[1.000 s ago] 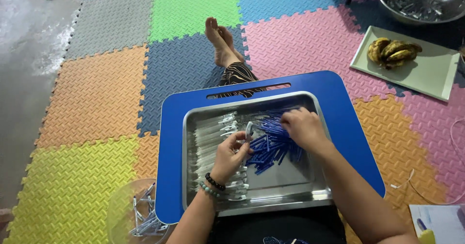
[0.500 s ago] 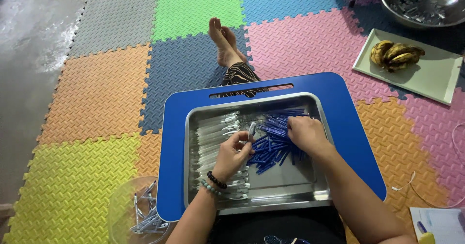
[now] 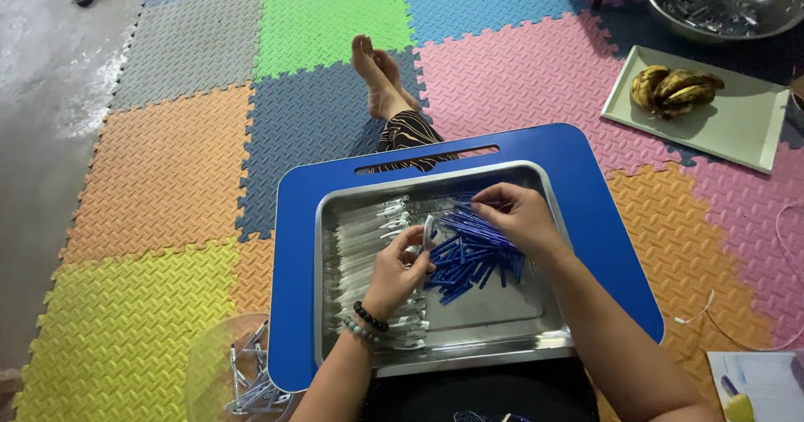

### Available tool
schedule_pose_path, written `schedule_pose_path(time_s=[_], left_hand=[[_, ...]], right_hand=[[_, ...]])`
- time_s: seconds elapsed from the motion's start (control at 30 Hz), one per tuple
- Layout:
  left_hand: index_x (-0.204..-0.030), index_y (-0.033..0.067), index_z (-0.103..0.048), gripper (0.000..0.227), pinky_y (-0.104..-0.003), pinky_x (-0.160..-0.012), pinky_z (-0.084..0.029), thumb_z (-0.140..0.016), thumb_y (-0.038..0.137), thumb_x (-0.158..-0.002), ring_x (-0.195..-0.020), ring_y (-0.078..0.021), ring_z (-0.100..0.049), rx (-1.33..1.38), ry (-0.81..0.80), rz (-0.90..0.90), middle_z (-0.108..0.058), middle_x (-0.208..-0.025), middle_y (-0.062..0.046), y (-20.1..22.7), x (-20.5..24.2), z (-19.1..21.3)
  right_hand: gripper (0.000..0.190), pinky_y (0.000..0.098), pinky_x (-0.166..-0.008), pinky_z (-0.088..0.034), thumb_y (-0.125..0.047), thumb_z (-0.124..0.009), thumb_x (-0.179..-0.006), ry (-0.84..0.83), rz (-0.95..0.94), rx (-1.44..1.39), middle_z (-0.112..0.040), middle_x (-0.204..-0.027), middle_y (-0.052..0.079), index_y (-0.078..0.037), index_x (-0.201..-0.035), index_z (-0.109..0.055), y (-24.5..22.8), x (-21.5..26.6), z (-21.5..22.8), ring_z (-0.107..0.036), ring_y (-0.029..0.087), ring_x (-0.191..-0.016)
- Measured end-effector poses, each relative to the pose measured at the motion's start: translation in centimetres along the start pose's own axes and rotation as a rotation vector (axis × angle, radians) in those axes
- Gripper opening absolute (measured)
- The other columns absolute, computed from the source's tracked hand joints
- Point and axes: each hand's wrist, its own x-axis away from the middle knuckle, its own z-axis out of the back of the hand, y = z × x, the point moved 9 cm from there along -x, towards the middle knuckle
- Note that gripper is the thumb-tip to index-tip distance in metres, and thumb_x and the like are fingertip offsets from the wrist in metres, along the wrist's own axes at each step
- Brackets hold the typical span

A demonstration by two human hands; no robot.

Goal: Assembling small blue plastic clips onto white plastic stems in a metal tray

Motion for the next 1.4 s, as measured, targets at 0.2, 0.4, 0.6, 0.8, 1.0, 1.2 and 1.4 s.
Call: schedule_pose_path(time_s=[0.2, 0.4, 0.6, 0.8, 1.0, 1.2, 1.4], left_hand=[[-0.173, 0.0093, -0.044, 0.079, -0.046, -0.074, -0.071, -0.065, -0.005, -0.098, -0.085, -0.0321, -0.084, -0.020, -0.059, 0.001, -0.076, -0.121, -0.025, 0.6, 0.3, -0.8], [-0.177, 0.0159, -0.040, 0.086, -0.038, -0.066, -0.070, -0.067, -0.003, -0.098, -0.083, -0.0328, -0.086, 0.008, -0.139, 0.014, -0.077, -0.117, -0.022, 1.1, 0.6, -1.7], [-0.178, 0.0104, -0.032, 0.089, -0.037, -0.062, -0.069, -0.066, -0.005, -0.098, -0.082, -0.0349, -0.084, 0.040, -0.149, -0.013, -0.074, -0.118, -0.025, 0.9, 0.5, -2.3], [-0.176, 0.0145, -0.041, 0.080, -0.036, -0.063, -0.068, -0.067, 0.000, -0.101, -0.086, -0.0343, -0.086, 0.045, -0.184, -0.003, -0.076, -0.120, -0.022, 0.2, 0.1, -2.2], [-0.172, 0.0228, -0.047, 0.075, -0.020, -0.060, -0.066, -0.065, -0.001, -0.104, -0.073, -0.0094, -0.074, -0.175, -0.288, 0.129, -0.075, -0.123, -0.012, 2.4, 1.1, -4.0], [-0.171, 0.0187, -0.045, 0.068, -0.026, -0.059, -0.062, -0.067, 0.010, -0.108, -0.085, -0.0198, -0.089, -0.259, -0.371, 0.009, -0.082, -0.125, -0.014, 3.5, 1.6, -5.5], [-0.168, 0.0044, -0.045, 0.071, -0.038, -0.082, -0.075, -0.071, 0.006, -0.102, -0.089, -0.0256, -0.088, -0.105, -0.300, 0.041, -0.075, -0.138, -0.020, 0.7, 1.3, -4.8]], right_hand=[[0.019, 0.0267, -0.069, -0.062, -0.009, -0.087, -0.099, 0.037, 0.027, -0.420, -0.083, -0.087, 0.015, 0.003, -0.113, -0.084, -2.0, 1.0, 0.4, -0.074, 0.015, -0.080], [0.020, 0.0284, -0.067, -0.061, -0.017, -0.079, -0.110, 0.061, 0.070, -0.406, -0.081, -0.086, 0.015, 0.002, -0.109, -0.084, -0.2, 0.0, 0.2, -0.075, 0.018, -0.079], [0.025, 0.0296, -0.066, -0.061, -0.022, -0.074, -0.114, 0.068, 0.087, -0.368, -0.078, -0.082, 0.013, -0.001, -0.106, -0.084, 0.9, -0.2, 0.1, -0.073, 0.018, -0.077], [0.028, 0.0305, -0.066, -0.061, -0.024, -0.073, -0.114, 0.015, 0.089, -0.370, -0.077, -0.079, 0.013, -0.001, -0.102, -0.083, -0.4, -0.1, 0.4, -0.072, 0.019, -0.075], [0.034, 0.0317, -0.071, -0.054, -0.036, -0.065, -0.114, -0.058, 0.002, -0.292, -0.076, -0.088, 0.005, -0.009, -0.097, -0.076, 1.5, -1.2, 0.4, -0.065, 0.015, -0.077], [0.034, 0.0286, -0.072, -0.060, -0.023, -0.088, -0.098, 0.062, 0.126, -0.223, -0.078, -0.083, 0.007, -0.011, -0.121, -0.066, -1.1, -0.1, 0.7, -0.079, 0.016, -0.079], [0.013, 0.0233, -0.066, -0.060, -0.026, -0.081, -0.104, -0.188, 0.276, 0.071, -0.084, -0.091, 0.000, -0.014, -0.105, -0.084, -1.8, 0.9, -3.5, -0.073, 0.009, -0.074]])
